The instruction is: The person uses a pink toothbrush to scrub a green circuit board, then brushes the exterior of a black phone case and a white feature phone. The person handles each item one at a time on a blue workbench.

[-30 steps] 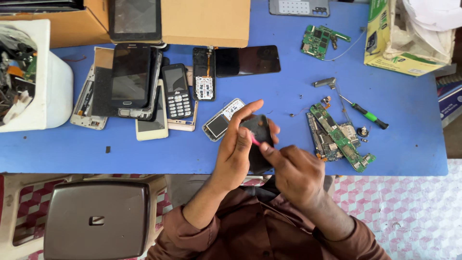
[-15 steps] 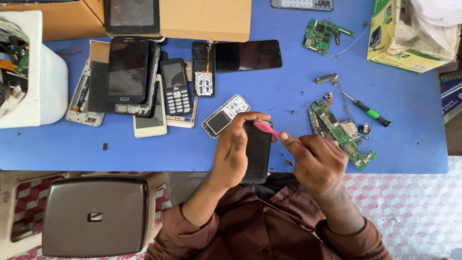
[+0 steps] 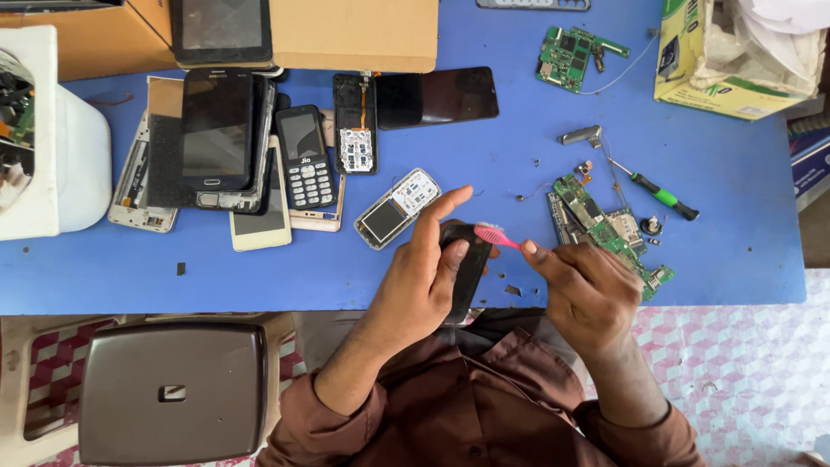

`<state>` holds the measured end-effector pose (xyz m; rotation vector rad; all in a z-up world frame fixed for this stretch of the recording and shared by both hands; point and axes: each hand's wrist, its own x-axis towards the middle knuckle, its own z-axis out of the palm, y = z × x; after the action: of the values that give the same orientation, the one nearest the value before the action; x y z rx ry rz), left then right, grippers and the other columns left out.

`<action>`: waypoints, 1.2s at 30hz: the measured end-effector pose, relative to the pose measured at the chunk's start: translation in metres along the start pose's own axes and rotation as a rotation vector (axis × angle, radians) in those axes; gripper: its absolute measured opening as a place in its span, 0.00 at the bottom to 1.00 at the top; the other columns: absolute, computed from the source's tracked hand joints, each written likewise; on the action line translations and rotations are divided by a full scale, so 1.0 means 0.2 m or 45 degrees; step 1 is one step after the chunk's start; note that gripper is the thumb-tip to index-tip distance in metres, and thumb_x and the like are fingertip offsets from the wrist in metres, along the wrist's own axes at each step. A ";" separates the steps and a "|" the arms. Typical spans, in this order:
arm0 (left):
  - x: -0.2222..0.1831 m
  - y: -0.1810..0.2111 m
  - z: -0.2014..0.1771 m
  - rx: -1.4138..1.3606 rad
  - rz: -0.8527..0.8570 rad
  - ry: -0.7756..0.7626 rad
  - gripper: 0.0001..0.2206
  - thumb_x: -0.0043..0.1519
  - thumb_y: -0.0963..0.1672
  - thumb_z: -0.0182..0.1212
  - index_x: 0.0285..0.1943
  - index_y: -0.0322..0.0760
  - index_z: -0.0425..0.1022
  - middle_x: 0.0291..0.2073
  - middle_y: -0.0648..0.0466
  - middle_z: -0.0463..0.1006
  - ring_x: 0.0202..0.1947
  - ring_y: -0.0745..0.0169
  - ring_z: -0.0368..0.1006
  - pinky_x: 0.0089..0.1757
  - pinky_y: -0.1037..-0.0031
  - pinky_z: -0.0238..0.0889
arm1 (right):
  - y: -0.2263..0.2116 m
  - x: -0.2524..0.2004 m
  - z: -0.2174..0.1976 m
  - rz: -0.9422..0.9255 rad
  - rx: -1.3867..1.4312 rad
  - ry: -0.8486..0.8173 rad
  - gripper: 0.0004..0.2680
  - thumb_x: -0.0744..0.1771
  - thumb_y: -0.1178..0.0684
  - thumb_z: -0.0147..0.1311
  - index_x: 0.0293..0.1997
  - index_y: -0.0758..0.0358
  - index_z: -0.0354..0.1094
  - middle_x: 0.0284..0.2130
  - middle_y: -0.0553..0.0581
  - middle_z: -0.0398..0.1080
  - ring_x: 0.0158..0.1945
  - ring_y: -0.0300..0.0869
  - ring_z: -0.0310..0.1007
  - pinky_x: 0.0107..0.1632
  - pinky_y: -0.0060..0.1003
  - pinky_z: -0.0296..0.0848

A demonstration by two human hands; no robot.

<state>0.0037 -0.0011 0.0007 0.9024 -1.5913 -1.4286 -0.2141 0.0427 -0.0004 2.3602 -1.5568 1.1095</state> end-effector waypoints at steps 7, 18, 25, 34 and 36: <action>0.01 -0.03 0.03 0.017 0.135 0.081 0.22 0.73 0.38 0.51 0.77 0.35 0.53 0.49 0.44 0.81 0.49 0.58 0.80 0.52 0.69 0.71 | 0.00 -0.06 0.06 -0.018 -0.025 0.024 0.08 0.65 0.65 0.62 0.44 0.56 0.81 0.25 0.52 0.70 0.21 0.34 0.63 0.24 0.33 0.61; 0.03 -0.06 -0.01 -0.519 -0.176 0.048 0.20 0.71 0.38 0.51 0.73 0.33 0.56 0.47 0.45 0.83 0.38 0.66 0.79 0.42 0.78 0.74 | 0.02 -0.03 -0.02 -0.030 0.021 -0.003 0.13 0.65 0.68 0.57 0.51 0.57 0.77 0.32 0.56 0.72 0.29 0.41 0.72 0.29 0.34 0.67; 0.03 -0.07 -0.02 -0.427 -0.045 0.035 0.15 0.72 0.37 0.48 0.67 0.27 0.65 0.57 0.44 0.79 0.50 0.64 0.80 0.51 0.75 0.75 | -0.03 0.01 0.03 0.111 0.013 -0.057 0.17 0.62 0.69 0.57 0.53 0.55 0.78 0.29 0.55 0.69 0.27 0.42 0.68 0.31 0.37 0.67; 0.05 -0.08 -0.02 -0.436 0.075 0.235 0.14 0.75 0.36 0.45 0.69 0.27 0.66 0.58 0.42 0.80 0.55 0.60 0.81 0.54 0.77 0.74 | 0.04 -0.03 0.05 0.253 -0.042 0.067 0.11 0.68 0.67 0.59 0.54 0.59 0.77 0.32 0.54 0.73 0.25 0.37 0.69 0.28 0.34 0.65; 0.06 -0.08 -0.02 -0.434 0.029 0.264 0.13 0.74 0.37 0.46 0.67 0.28 0.67 0.58 0.44 0.80 0.55 0.63 0.81 0.51 0.78 0.77 | 0.03 -0.04 0.06 0.210 0.095 0.059 0.11 0.69 0.67 0.58 0.55 0.59 0.76 0.33 0.54 0.73 0.27 0.36 0.71 0.29 0.32 0.67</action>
<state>0.0022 -0.0161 -0.0147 0.7975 -1.1579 -1.4815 -0.2150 0.0405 -0.0166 2.2672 -1.7503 1.2667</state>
